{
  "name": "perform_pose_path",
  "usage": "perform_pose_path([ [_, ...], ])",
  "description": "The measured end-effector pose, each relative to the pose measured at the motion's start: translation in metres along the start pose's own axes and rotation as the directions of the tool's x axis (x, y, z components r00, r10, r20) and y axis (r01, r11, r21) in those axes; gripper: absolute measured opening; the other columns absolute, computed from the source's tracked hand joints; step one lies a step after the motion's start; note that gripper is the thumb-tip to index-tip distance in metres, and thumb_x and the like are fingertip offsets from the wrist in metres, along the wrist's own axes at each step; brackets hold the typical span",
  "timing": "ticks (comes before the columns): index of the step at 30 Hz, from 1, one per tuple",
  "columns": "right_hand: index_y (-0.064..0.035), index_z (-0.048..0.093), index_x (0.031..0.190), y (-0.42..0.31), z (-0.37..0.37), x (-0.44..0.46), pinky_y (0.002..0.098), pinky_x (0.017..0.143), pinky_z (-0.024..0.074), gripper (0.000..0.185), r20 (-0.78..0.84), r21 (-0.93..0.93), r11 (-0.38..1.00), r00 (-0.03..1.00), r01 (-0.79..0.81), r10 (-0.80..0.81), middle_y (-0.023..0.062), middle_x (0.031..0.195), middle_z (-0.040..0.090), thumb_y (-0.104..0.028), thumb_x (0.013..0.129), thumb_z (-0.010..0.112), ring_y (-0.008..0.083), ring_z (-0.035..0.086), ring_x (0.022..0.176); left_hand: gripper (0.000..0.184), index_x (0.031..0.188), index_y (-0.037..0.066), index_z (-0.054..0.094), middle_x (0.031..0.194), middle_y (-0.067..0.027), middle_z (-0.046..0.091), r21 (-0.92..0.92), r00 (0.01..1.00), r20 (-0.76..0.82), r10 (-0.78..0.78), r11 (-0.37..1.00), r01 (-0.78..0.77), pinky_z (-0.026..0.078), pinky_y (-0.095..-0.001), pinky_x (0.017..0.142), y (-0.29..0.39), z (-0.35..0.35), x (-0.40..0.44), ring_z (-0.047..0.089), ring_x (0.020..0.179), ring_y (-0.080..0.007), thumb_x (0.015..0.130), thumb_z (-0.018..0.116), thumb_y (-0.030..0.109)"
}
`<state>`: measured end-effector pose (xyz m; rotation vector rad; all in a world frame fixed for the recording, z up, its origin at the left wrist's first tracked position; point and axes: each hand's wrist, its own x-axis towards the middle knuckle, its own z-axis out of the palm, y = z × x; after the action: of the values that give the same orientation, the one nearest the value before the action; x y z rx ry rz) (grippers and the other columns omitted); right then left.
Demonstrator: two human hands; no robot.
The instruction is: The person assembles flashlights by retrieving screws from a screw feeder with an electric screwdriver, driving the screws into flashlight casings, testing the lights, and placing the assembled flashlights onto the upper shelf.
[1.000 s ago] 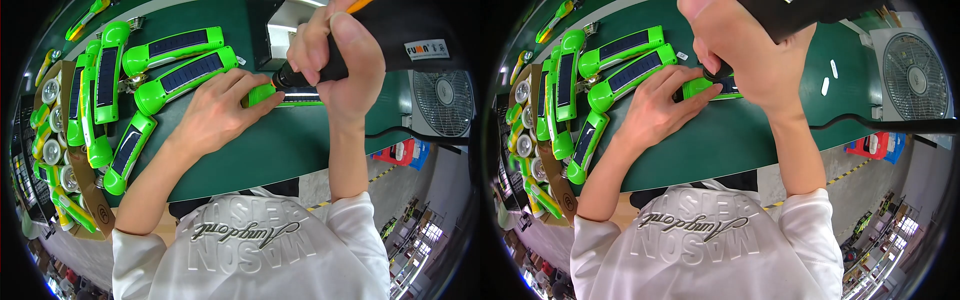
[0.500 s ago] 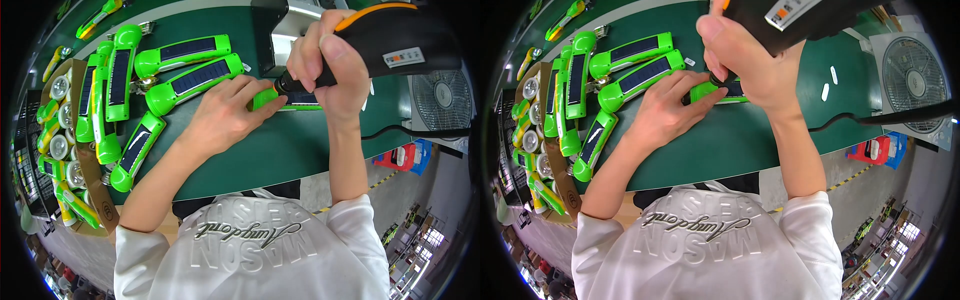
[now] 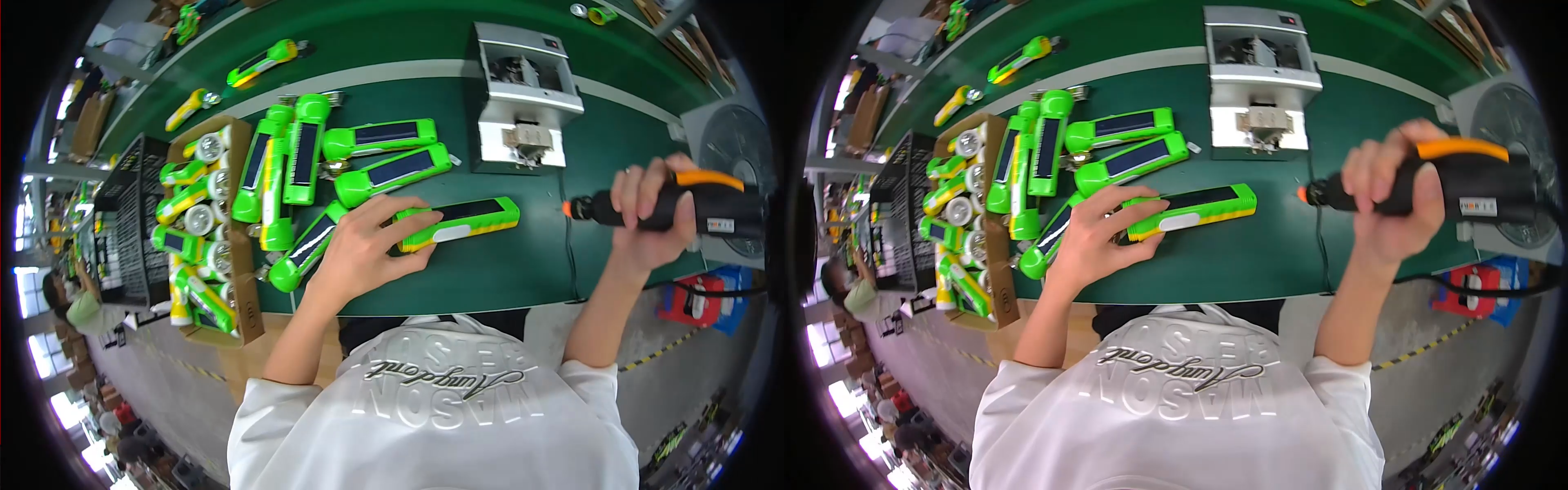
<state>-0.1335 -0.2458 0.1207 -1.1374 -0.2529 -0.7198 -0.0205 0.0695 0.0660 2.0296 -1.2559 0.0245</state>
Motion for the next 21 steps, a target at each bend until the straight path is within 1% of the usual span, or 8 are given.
perform_pose_path([
  [5, -0.0013, 0.050, 0.125, -0.002, -0.035, -0.028, 0.0298, 0.054, 0.0361, 0.042, -0.187, -0.110, 0.993, 0.982, -0.038, 0.017, 0.0015, 0.067, 0.043, -0.033, 0.099, 0.057, 0.0115, 0.038, 0.050, 0.037, 0.106, 0.008, 0.077, 0.107, -0.0063, 0.073, 0.031, 0.992, -0.033, -0.125, 0.992, 0.126, 0.055, -0.0313, 0.065, 0.017, -0.050, 0.000, 0.070, 0.086, -0.0217, 0.069, 0.084, 0.009],
  [8, 0.0006, 0.047, 0.123, -0.003, -0.053, -0.042, 0.0289, 0.052, 0.0376, 0.044, -0.241, -0.220, 0.975, 0.970, -0.030, -0.024, 0.0027, 0.066, 0.045, -0.030, 0.096, 0.063, 0.0121, 0.041, 0.050, 0.037, 0.107, 0.008, 0.077, 0.108, -0.0082, 0.074, 0.123, 0.988, -0.062, -0.141, 0.981, 0.147, 0.057, -0.0324, 0.071, 0.016, -0.085, 0.017, 0.071, 0.091, -0.0234, 0.070, 0.083, 0.008],
  [10, 0.0009, 0.046, 0.121, -0.005, -0.063, -0.049, 0.0286, 0.051, 0.0385, 0.045, -0.250, -0.248, 0.968, 0.968, -0.033, -0.031, 0.0031, 0.065, 0.045, -0.031, 0.095, 0.065, 0.0123, 0.042, 0.049, 0.038, 0.111, 0.006, 0.075, 0.112, -0.0125, 0.074, 0.166, 0.983, -0.082, -0.164, 0.970, 0.176, 0.057, -0.0370, 0.087, 0.002, -0.106, 0.040, 0.072, 0.099, -0.0292, 0.074, 0.082, 0.008],
  [12, 0.0001, 0.046, 0.119, -0.005, -0.071, -0.052, 0.0282, 0.050, 0.0395, 0.045, -0.247, -0.273, 0.962, 0.967, -0.011, -0.059, 0.0032, 0.065, 0.046, -0.033, 0.096, 0.065, 0.0122, 0.043, 0.048, 0.037, 0.113, 0.004, 0.074, 0.114, -0.0137, 0.073, 0.268, 0.990, -0.113, -0.079, 0.958, 0.107, 0.057, -0.0369, 0.088, -0.031, -0.117, 0.079, 0.072, 0.098, -0.0301, 0.078, 0.081, 0.012],
  [14, -0.0001, 0.045, 0.119, -0.004, -0.077, -0.051, 0.0278, 0.050, 0.0394, 0.045, -0.245, -0.289, 0.957, 0.967, -0.002, -0.071, 0.0034, 0.065, 0.046, -0.033, 0.096, 0.066, 0.0122, 0.043, 0.048, 0.037, 0.116, 0.005, 0.074, 0.118, -0.0142, 0.071, 0.347, 0.986, -0.163, -0.023, 0.934, 0.079, 0.056, -0.0380, 0.088, -0.071, -0.105, 0.132, 0.072, 0.097, -0.0313, 0.083, 0.080, 0.018],
  [16, 0.0001, 0.046, 0.119, -0.003, -0.074, -0.044, 0.0273, 0.049, 0.0391, 0.045, -0.270, -0.315, 0.949, 0.961, -0.025, -0.064, 0.0038, 0.064, 0.047, -0.033, 0.097, 0.066, 0.0125, 0.044, 0.048, 0.038, 0.120, 0.009, 0.074, 0.121, -0.0140, 0.070, 0.313, 0.984, -0.163, -0.073, 0.942, 0.122, 0.056, -0.0408, 0.088, -0.116, -0.076, 0.186, 0.071, 0.097, -0.0332, 0.084, 0.079, 0.021],
  [20, 0.0001, 0.046, 0.118, 0.005, -0.075, -0.038, 0.0265, 0.048, 0.0381, 0.042, -0.263, -0.331, 0.943, 0.963, -0.031, -0.061, 0.0044, 0.063, 0.047, -0.030, 0.097, 0.067, 0.0122, 0.044, 0.049, 0.046, 0.125, 0.011, 0.071, 0.130, -0.0161, 0.064, 0.378, 0.984, -0.148, 0.103, 0.925, -0.040, 0.054, -0.0420, 0.095, -0.201, -0.001, 0.285, 0.066, 0.109, -0.0339, 0.083, 0.082, 0.025],
  [21, 0.0001, 0.047, 0.118, 0.006, -0.073, -0.037, 0.0265, 0.048, 0.0383, 0.042, -0.259, -0.318, 0.947, 0.965, -0.038, -0.049, 0.0044, 0.063, 0.046, -0.030, 0.097, 0.067, 0.0125, 0.044, 0.049, 0.049, 0.129, 0.012, 0.069, 0.133, -0.0168, 0.063, 0.400, 0.986, -0.135, 0.102, 0.916, -0.040, 0.053, -0.0418, 0.098, -0.212, 0.016, 0.303, 0.064, 0.113, -0.0341, 0.084, 0.081, 0.027],
])
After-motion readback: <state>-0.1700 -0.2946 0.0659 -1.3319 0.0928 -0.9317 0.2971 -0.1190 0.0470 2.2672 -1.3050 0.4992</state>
